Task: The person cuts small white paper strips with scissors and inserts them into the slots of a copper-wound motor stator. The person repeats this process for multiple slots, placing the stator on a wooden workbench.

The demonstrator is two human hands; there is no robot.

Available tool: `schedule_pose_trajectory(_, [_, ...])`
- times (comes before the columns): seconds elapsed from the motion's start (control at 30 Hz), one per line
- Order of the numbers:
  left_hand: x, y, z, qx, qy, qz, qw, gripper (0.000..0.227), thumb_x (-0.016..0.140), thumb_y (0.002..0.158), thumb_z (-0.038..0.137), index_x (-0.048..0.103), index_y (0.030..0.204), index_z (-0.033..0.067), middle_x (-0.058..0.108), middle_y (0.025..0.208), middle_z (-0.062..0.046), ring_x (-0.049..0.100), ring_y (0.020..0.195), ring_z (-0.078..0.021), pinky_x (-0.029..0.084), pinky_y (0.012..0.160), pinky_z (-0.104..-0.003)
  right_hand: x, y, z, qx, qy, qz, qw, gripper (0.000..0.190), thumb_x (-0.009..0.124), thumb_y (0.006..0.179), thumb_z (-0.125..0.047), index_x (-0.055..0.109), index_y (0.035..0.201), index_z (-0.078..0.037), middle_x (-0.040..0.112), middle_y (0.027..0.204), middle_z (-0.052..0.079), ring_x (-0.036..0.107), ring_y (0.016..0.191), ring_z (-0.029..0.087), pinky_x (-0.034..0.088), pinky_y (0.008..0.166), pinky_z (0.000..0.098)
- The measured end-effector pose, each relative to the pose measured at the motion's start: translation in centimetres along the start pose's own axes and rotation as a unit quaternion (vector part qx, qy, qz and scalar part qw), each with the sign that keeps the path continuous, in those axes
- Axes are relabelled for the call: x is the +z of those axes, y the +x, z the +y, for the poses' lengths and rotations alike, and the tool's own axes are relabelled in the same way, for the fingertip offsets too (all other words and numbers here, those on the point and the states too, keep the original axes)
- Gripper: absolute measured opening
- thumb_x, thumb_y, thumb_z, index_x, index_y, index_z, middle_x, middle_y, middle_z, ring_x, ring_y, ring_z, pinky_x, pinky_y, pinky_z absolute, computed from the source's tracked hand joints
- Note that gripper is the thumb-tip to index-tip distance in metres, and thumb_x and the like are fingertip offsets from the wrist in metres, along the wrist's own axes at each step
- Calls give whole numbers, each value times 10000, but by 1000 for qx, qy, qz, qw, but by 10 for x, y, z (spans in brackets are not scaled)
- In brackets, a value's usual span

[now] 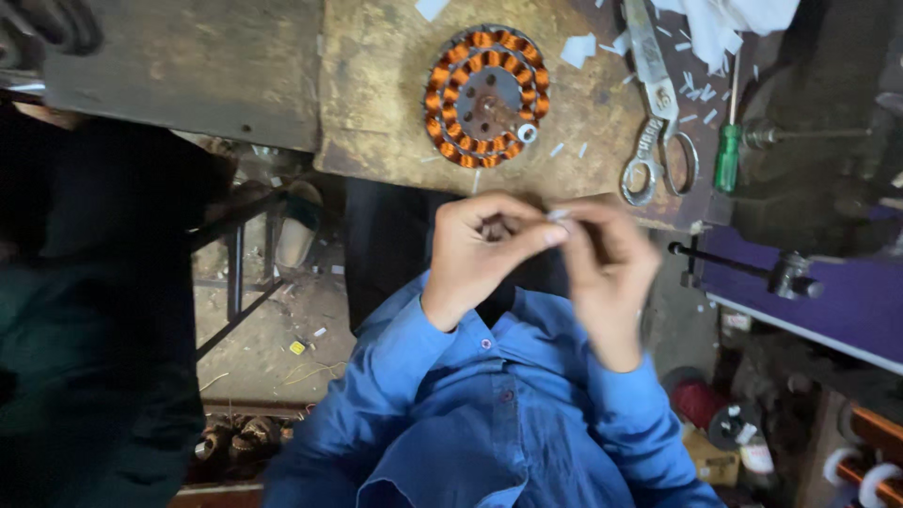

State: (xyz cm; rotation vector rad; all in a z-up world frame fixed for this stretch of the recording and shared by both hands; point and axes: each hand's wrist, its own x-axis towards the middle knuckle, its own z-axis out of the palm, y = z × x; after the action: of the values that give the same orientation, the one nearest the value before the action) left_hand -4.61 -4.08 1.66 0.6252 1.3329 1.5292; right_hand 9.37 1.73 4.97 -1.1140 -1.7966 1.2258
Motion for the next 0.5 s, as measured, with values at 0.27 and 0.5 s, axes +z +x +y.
schedule_pose_trajectory(0.27, [-56,79,44,229,367,179,884,387,822,944,262,700,1209,9,736,1112,-156,671,1053,-332,507,924,-406,-30,40,2,-79,319,69,942,21,577,1111,-19,562,1098,-15,606,962,80,599,855,169,528,818,331])
schedule_pose_trajectory(0.5, [-40,48,26,246,228,18,942,339,746,1004,136,638,1315,52,683,1211,-119,684,1144,-289,531,1017,-347,-18,49,-33,-167,-101,77,978,103,756,967,91,686,1040,68,698,1070,157,681,946,233,522,819,301])
